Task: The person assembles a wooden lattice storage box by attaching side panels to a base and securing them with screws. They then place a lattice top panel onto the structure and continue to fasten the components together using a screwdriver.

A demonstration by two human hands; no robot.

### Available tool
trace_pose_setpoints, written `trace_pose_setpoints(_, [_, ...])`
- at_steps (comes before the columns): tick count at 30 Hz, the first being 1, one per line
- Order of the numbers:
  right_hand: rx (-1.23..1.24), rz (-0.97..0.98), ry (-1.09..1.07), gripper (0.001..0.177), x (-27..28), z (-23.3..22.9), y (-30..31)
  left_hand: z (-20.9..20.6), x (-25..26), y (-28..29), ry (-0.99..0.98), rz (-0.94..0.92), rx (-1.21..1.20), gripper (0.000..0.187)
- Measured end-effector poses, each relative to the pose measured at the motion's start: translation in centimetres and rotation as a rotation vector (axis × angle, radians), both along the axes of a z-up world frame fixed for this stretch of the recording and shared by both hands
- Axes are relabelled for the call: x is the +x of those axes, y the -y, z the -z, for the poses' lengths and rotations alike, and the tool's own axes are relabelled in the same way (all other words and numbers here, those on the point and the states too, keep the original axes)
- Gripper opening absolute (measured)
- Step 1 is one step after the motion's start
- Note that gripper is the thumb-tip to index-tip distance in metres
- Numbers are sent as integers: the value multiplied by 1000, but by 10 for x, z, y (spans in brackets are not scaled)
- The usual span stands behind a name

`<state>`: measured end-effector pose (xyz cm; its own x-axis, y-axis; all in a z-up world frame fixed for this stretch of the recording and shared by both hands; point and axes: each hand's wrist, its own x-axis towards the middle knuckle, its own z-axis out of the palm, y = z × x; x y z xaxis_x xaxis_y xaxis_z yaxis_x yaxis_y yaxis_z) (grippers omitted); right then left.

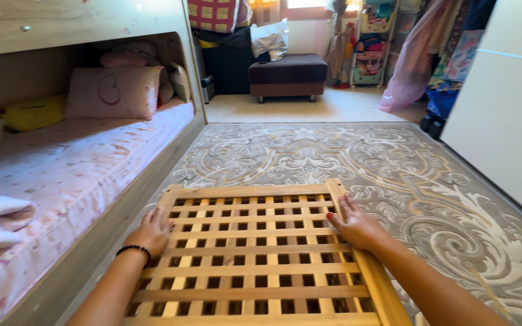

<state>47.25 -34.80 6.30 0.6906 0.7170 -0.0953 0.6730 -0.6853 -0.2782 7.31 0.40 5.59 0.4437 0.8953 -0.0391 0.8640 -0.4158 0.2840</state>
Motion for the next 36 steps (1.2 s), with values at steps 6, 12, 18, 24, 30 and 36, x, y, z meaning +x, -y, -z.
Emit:
trace_pose_setpoints(6, [-6,-24,231,91,8,15,2,20,-5,-24,138,45,45,82])
trace_pose_setpoints(12, [190,-60,105,87,22,32,10,29,-16,-16,116,178,151,76])
trace_pose_setpoints(18, [243,33,151,69,-8,15,61,-11,10,67,163,246,346,54])
trace_pose_setpoints(24, [316,-47,104,62,-64,-13,134,-27,71,209,229,752,344,52])
trace_pose_setpoints(30, [446,-164,34,60,-119,-24,216,-37,94,351,244,1061,196,56])
trace_pose_setpoints(36, [408,97,-598,54,-149,-18,277,-40,102,424,295,1277,225,63])
